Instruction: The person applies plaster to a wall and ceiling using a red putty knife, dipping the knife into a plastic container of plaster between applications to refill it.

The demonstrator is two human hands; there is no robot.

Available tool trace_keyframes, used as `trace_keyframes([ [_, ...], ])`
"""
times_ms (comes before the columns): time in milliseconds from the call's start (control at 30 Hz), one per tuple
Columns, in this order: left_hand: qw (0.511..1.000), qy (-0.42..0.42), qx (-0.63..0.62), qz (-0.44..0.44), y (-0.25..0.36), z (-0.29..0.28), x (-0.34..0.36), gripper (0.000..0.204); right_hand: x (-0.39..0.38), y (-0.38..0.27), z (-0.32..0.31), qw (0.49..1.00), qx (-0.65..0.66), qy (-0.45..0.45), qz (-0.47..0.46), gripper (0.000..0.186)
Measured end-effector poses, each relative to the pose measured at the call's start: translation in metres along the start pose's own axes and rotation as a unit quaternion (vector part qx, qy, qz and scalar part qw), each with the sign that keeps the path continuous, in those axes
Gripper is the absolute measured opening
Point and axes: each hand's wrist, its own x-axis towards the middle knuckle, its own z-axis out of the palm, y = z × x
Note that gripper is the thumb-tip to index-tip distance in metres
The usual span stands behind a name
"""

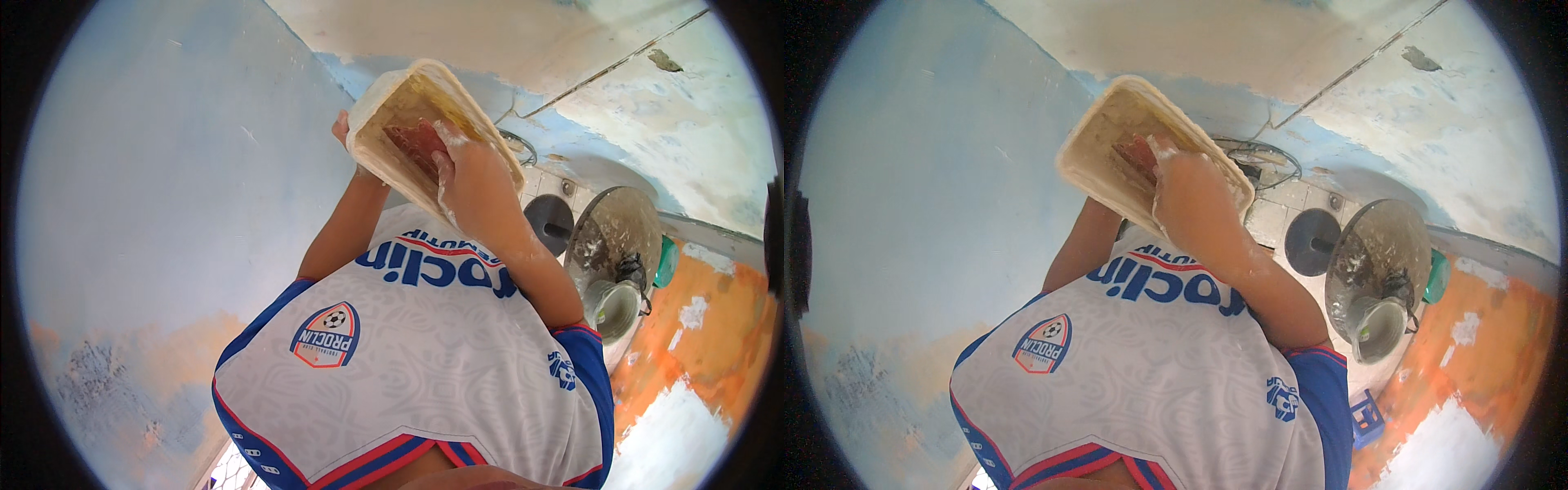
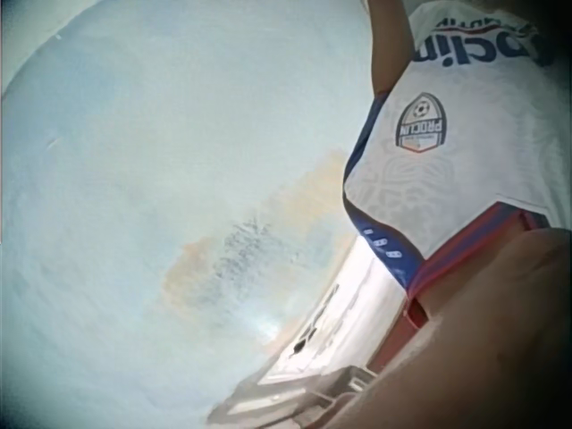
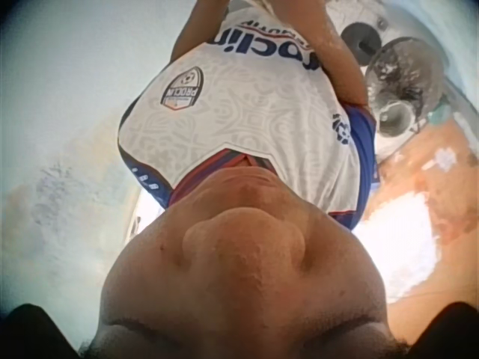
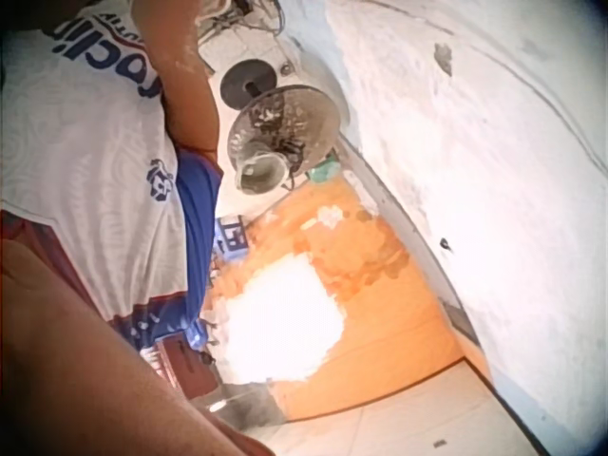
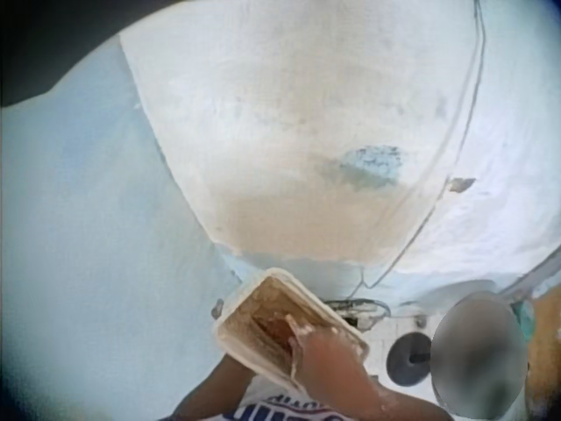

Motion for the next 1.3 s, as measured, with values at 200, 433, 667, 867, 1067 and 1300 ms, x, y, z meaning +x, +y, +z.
trace_keyframes([
  [200,1.000,-0.005,0.004,0.013,-0.008,0.003,-0.010,0.086,-0.011,0.008,0.002,0.999,0.005,0.023,-0.023,0.040],
  [433,1.000,-0.006,0.006,0.025,-0.018,0.006,-0.017,0.086,-0.020,0.015,0.007,0.999,0.009,0.028,-0.038,0.034],
  [667,0.999,-0.005,0.006,0.037,-0.021,0.002,-0.027,0.086,-0.028,0.015,-0.006,0.999,0.004,-0.011,-0.030,0.035],
  [867,0.999,-0.006,0.014,0.045,-0.019,0.008,-0.026,0.087,-0.028,0.014,-0.004,0.997,-0.037,0.054,-0.046,0.039],
  [1067,0.997,0.021,0.053,0.048,-0.016,0.012,-0.023,0.086,-0.022,0.013,0.001,0.995,-0.055,0.042,-0.070,0.040],
  [1300,0.998,0.044,0.040,0.026,-0.018,0.014,-0.008,0.084,0.001,0.011,0.001,0.998,-0.047,0.051,-0.010,0.036],
])
